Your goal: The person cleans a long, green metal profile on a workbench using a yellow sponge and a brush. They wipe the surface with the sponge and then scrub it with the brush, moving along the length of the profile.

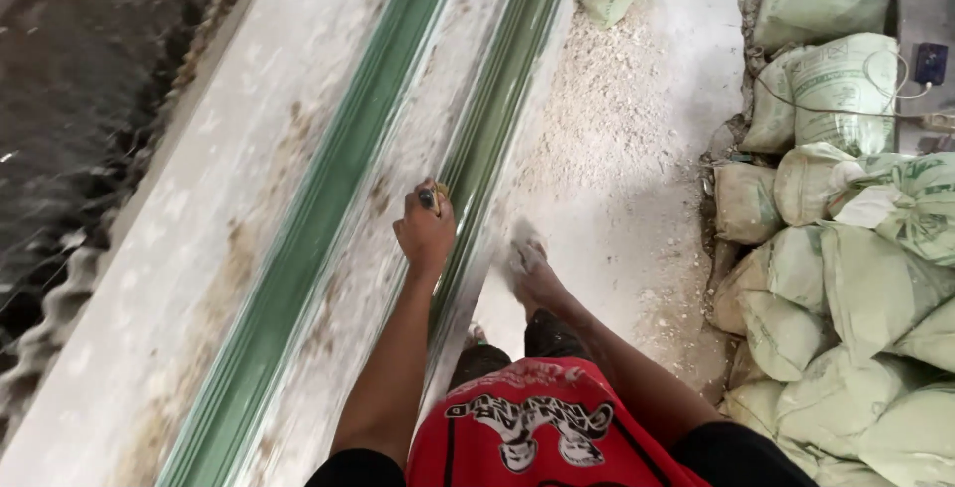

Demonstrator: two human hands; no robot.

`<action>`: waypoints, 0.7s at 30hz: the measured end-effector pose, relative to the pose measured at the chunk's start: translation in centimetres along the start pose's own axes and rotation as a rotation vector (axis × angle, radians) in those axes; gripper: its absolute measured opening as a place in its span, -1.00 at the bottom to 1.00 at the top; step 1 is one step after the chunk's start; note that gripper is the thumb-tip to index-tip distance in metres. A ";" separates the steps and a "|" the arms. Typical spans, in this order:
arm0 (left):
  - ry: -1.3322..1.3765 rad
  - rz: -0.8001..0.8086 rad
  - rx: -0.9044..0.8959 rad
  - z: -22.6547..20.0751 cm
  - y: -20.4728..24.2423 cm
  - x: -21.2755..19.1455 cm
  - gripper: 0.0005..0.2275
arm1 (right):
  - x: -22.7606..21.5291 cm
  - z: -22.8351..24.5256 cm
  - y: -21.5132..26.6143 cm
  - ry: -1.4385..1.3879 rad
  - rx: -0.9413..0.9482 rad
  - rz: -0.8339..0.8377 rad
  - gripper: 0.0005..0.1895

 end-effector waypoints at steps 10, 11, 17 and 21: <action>-0.043 -0.027 0.020 9.9 16.9 -13.5 -0.67 | 3.8 1.5 21.6 -0.206 0.117 0.175 -0.54; -0.036 -0.045 0.045 11.0 18.7 -15.0 -0.64 | 4.7 1.1 23.9 -0.236 0.153 0.188 -0.53; -0.089 -0.062 0.028 18.6 30.7 -24.3 -0.70 | 9.2 5.5 40.6 -0.347 0.252 0.259 -0.55; -0.115 -0.055 0.035 22.5 39.9 -33.0 -0.66 | 14.6 7.0 52.6 -0.409 0.312 0.321 -0.55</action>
Point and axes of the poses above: each hand's wrist, its own y-axis away from the middle knuckle, its own x-axis out of the palm, z = x × y, the point moved 8 cm from there along -y, towards the middle knuckle, and after that the axes turned 1 degree about -z, right-handed, at the moved point
